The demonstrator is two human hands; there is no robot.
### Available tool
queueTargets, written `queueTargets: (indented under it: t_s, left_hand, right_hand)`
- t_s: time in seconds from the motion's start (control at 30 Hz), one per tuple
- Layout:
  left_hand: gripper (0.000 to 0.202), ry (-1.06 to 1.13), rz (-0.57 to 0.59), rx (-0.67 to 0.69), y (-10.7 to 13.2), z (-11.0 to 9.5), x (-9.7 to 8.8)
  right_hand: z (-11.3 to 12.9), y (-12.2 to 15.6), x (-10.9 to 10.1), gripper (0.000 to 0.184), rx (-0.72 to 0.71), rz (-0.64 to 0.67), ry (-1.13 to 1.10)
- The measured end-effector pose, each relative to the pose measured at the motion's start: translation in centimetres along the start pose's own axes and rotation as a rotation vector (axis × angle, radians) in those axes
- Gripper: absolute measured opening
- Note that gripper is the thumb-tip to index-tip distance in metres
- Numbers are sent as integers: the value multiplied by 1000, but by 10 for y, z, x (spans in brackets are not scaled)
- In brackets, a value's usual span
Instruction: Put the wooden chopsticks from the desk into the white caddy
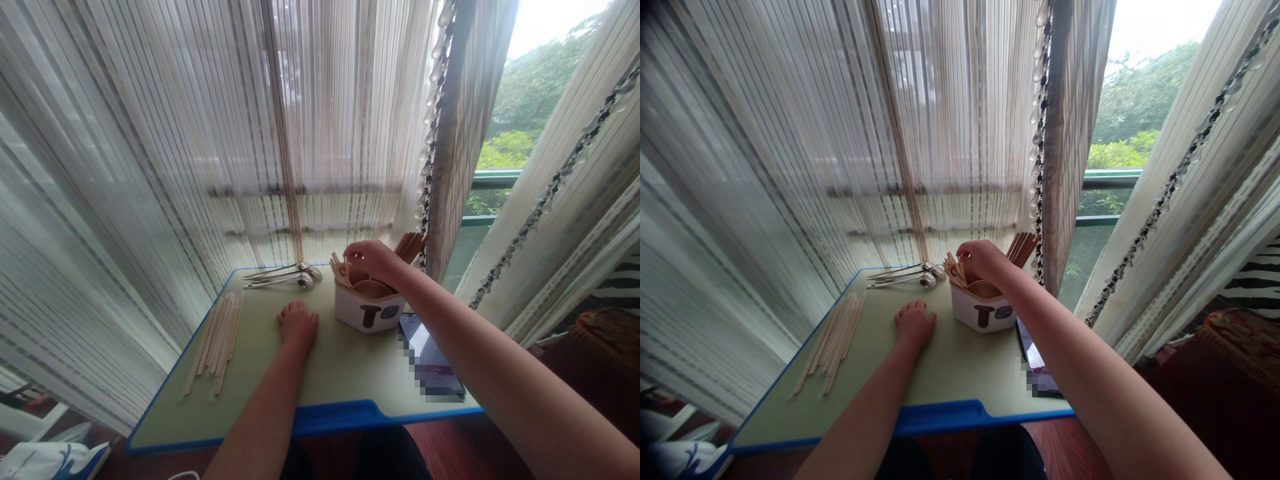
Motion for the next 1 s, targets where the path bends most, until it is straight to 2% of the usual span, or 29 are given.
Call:
queueTargets:
  t_s: [0.07, 0.13, 0.2, 0.33, 0.4, 0.47, 0.57, 0.63, 0.7, 0.77, 0.83, 1.0]
  left_hand:
    - [41, 8, -2, 0, 0, 0, 0]
    - [41, 17, -4, 6, -1, -1, 0]
    - [41, 22, -4, 5, -1, -1, 1]
    - [40, 14, -6, -13, -2, -1, 1]
    - [40, 9, -3, -14, -3, -1, 1]
    - [40, 7, 2, -8, -2, -1, 1]
    - [40, -5, 16, -3, -1, -1, 2]
    - [41, -15, 20, -6, -1, -1, 1]
    - [41, -18, 17, -8, -1, -1, 1]
    - [41, -15, 16, -11, -1, -1, 1]
    - [41, -2, 10, -14, -1, 0, 1]
    - [40, 10, 10, -5, -1, 0, 1]
  right_hand:
    - [-4, -1, 2, 28, 35, 2, -27]
    - [-5, -1, -3, 38, 48, -52, -10]
    - [-3, -2, -3, 32, 54, -51, 96]
    - [4, -6, 12, 19, 75, 47, 257]
    - [9, -8, 16, 19, 83, 70, 201]
    - [9, -6, 21, 23, 141, 84, 44]
    - [-1, 7, 30, 40, 308, -17, -341]
    - [-5, 20, 39, 57, 341, -140, -501]
    - [-2, 29, 53, 85, 276, -208, -495]
    - [-6, 32, 66, 99, 256, -257, -475]
    - [-14, 29, 73, 96, 268, -301, -472]
    - [-30, 14, 65, 65, 262, -379, -322]
Point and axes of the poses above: each hand's wrist, its own y-axis away from the middle knuckle, its own x-axis out of the palm, z = x × y, the point moved 9 cm from there along -y, towards the middle knuckle, and after that the axes turned 10 degrees about -y, right-handed, at the moved point
